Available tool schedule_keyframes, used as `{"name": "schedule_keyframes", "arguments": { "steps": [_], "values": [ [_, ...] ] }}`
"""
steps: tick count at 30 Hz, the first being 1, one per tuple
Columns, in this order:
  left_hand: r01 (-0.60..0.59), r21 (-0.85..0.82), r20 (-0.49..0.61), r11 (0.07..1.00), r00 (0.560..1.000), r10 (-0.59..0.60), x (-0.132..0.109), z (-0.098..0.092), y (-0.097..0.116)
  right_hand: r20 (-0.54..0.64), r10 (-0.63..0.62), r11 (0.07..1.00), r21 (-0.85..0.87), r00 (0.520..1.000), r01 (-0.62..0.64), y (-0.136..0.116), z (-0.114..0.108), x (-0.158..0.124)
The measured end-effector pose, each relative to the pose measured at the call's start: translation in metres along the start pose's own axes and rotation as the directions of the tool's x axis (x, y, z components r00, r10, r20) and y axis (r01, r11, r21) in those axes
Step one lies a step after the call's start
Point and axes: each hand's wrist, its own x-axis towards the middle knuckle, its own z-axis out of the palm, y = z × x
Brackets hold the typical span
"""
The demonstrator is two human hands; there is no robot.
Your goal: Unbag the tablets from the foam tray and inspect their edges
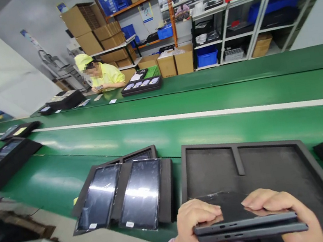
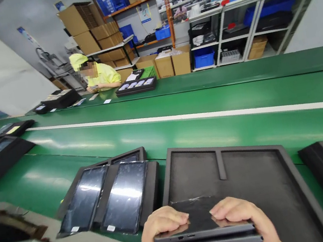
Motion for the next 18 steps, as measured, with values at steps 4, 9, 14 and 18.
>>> {"name": "schedule_keyframes", "arguments": {
  "steps": [4, 9, 14, 18],
  "values": [
    [-0.014, 0.034, 0.046, 0.999, 0.999, 0.012, 0.002, -0.008, -0.001, 0.014, -0.048, 0.999, 0.010, 0.999, 0.048, -0.004, 0.005, 0.010],
    [-0.041, -0.024, -0.001, 0.999, 0.999, 0.041, -0.005, -0.015, -0.021, 0.024, -0.002, 1.000, 0.023, 1.000, 0.002, 0.008, 0.004, 0.015],
    [0.265, -0.076, -0.308, 0.961, 0.911, -0.275, -0.012, -0.006, -0.062, 0.015, 0.505, 0.813, -0.344, 0.863, -0.470, 0.050, -0.006, 0.004],
    [0.604, -0.125, -0.446, 0.787, 0.674, -0.588, 0.016, 0.007, -0.089, -0.054, 0.559, 0.715, -0.474, 0.828, -0.513, 0.040, -0.005, 0.011]
  ]
}}
